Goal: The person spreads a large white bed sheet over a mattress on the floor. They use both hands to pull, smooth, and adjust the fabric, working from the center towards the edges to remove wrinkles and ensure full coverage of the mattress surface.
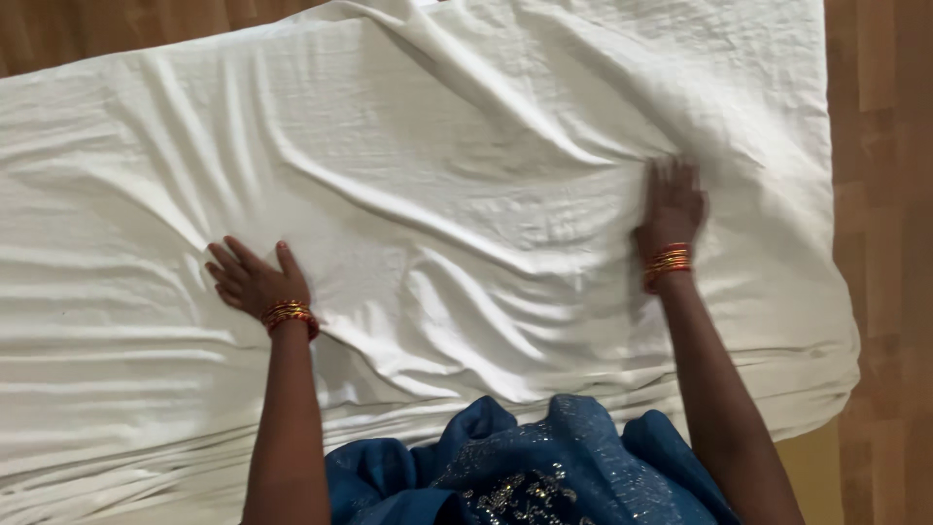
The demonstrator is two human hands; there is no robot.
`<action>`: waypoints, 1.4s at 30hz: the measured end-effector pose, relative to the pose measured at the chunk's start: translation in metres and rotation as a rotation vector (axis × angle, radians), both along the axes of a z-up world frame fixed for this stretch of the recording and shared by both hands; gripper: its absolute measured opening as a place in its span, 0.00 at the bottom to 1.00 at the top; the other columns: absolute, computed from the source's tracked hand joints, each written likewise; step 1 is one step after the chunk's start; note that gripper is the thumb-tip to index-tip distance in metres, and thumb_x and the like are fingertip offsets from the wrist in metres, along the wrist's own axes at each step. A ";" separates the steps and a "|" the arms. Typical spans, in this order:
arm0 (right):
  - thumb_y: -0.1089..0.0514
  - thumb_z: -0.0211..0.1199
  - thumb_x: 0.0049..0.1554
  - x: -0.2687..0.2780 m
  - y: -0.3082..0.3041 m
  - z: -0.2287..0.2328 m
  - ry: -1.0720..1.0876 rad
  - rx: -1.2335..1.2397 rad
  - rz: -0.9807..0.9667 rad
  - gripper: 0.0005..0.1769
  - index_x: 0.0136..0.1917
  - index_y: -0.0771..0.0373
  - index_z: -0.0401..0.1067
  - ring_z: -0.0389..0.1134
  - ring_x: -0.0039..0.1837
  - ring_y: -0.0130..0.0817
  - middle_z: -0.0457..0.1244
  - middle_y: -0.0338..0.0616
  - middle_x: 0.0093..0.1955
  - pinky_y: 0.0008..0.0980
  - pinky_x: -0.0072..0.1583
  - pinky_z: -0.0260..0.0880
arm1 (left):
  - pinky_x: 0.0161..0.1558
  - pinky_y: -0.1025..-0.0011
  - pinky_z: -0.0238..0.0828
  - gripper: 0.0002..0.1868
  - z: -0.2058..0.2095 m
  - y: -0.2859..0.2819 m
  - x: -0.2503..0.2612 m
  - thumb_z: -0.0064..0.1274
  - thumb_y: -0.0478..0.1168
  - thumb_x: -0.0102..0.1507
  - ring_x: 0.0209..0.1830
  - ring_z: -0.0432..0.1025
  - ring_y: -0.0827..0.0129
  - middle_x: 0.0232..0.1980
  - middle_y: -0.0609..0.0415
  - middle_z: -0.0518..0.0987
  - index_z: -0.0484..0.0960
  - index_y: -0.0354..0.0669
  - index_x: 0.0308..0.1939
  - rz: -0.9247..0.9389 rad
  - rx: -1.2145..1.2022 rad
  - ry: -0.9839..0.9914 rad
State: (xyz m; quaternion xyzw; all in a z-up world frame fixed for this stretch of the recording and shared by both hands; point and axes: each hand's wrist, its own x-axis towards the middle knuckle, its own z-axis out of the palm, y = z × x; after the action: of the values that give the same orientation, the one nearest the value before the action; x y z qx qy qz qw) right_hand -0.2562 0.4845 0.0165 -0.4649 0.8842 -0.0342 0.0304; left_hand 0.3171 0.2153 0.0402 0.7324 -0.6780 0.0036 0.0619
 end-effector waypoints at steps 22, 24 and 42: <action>0.72 0.56 0.48 -0.177 -0.119 -0.017 -0.118 -0.159 -0.208 0.56 0.86 0.39 0.57 0.27 0.87 0.59 0.29 0.57 0.89 0.62 0.80 0.36 | 0.77 0.42 0.42 0.37 0.022 0.128 -0.279 0.47 0.59 0.70 0.84 0.48 0.53 0.85 0.51 0.53 0.60 0.54 0.81 -0.759 0.095 0.171; 0.72 0.56 0.50 -0.172 -0.122 -0.016 -0.089 -0.118 -0.207 0.59 0.89 0.37 0.52 0.26 0.88 0.58 0.28 0.56 0.90 0.62 0.81 0.31 | 0.75 0.43 0.44 0.36 0.026 0.125 -0.279 0.47 0.59 0.69 0.83 0.50 0.54 0.83 0.51 0.55 0.61 0.54 0.79 -0.764 0.063 0.177; 0.68 0.53 0.52 -0.293 -0.110 -0.024 -0.183 -0.112 -0.431 0.39 0.75 0.50 0.55 0.50 0.80 0.58 0.50 0.57 0.75 0.59 0.78 0.51 | 0.74 0.45 0.43 0.35 0.028 0.123 -0.282 0.50 0.55 0.65 0.81 0.51 0.54 0.81 0.50 0.59 0.64 0.54 0.76 -0.764 0.022 0.180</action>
State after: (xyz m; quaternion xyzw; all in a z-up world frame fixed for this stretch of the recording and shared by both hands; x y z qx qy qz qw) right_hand -0.5488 0.3742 -0.0073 -0.2615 0.9533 -0.1308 0.0763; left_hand 0.0355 0.3383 0.0677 0.4251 -0.8937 -0.0914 0.1101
